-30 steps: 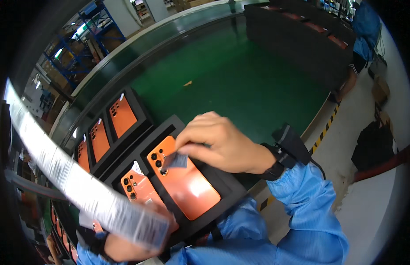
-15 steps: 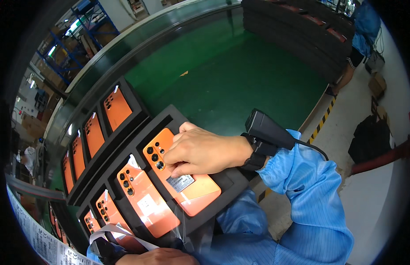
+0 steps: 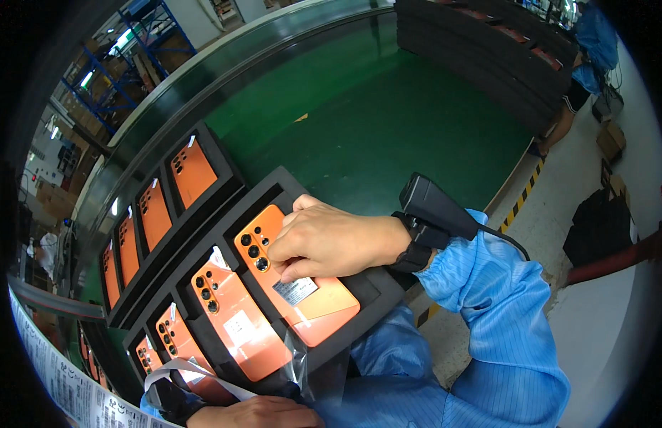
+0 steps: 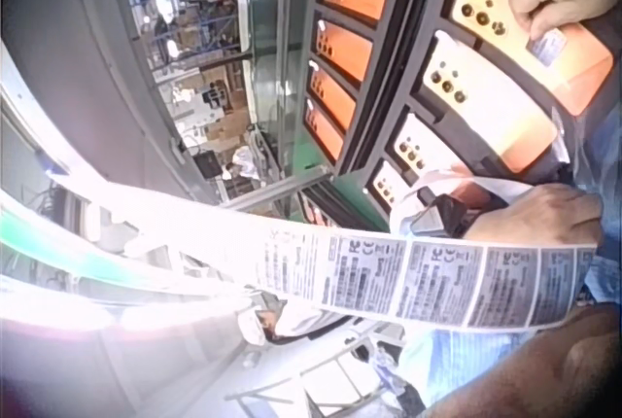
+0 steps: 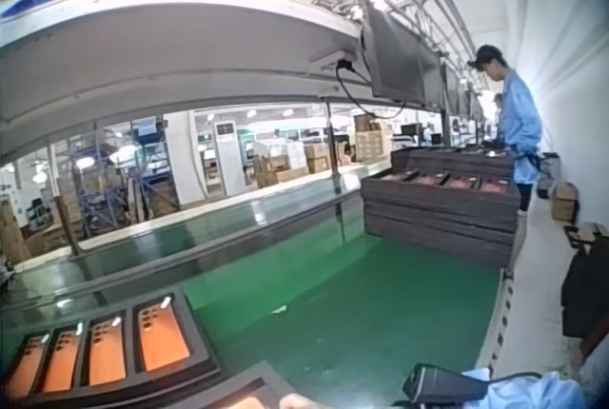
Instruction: Applying small silver labels or protective films to the back of orange smartphones on an assembly line.
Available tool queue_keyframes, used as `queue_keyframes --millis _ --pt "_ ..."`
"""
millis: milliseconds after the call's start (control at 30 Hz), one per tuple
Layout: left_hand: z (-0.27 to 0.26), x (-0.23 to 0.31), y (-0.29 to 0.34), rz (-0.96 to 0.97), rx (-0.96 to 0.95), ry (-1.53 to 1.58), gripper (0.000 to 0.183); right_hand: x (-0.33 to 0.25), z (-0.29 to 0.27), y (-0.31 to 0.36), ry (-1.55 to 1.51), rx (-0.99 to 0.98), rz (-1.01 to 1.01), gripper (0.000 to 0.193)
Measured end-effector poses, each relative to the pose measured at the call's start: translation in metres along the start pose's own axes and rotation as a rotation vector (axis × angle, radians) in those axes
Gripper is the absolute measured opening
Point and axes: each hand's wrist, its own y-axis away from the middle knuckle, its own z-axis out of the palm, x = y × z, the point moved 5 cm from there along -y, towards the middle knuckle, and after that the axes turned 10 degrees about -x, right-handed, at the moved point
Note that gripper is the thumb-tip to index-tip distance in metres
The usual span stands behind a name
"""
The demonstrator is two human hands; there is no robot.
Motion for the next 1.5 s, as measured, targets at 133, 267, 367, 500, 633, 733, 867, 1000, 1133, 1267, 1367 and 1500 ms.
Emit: queue_keyframes --millis 133,267,367,500,633,733,867,1000,1133,1267,1367,1500 --pt "-0.006 -0.002 -0.002 -0.007 0.007 0.002 0.027 0.001 -0.001 -0.002 -0.021 -0.015 0.003 0.014" --pt "-0.011 -0.004 -0.003 -0.019 0.016 0.004 0.026 0.0 -0.001 -0.002 -0.027 -0.003 -0.011 0.015" --pt "-0.014 -0.007 -0.004 -0.029 0.018 0.003 0.026 0.0 -0.001 -0.002 -0.018 -0.019 0.003 0.015" --pt "-0.015 -0.009 -0.006 -0.037 0.018 0.007 0.025 0.001 -0.001 -0.001 -0.021 -0.013 0.003 0.015" --pt "-0.015 -0.01 -0.006 -0.04 0.017 0.01 0.025 0.001 -0.001 -0.001 -0.013 -0.007 -0.004 0.014" --pt "-0.016 -0.01 -0.008 -0.044 0.014 0.011 0.025 0.002 0.0 -0.001 0.01 -0.002 -0.003 0.013" --pt "-0.015 -0.009 -0.007 -0.045 0.01 0.015 0.024 0.002 0.002 -0.001 0.026 0.025 -0.019 0.012" --pt "-0.015 -0.007 -0.004 -0.036 0.007 0.014 0.024 0.001 0.005 0.001 0.093 0.045 -0.048 0.014" --pt "-0.011 -0.007 -0.002 -0.034 0.006 0.023 0.024 -0.016 0.008 0.003 0.454 0.072 -0.033 0.029" --pt "-0.008 -0.003 -0.004 -0.025 -0.013 0.018 0.023 -0.018 0.006 -0.008 0.693 0.048 0.123 0.06" --pt "-0.005 0.004 -0.004 -0.02 -0.023 0.003 0.023 -0.006 0.006 -0.012 0.806 0.091 0.207 0.064" --pt "-0.01 0.013 0.0 -0.024 0.004 -0.072 0.023 -0.003 0.004 -0.013 1.067 0.25 0.232 0.047"
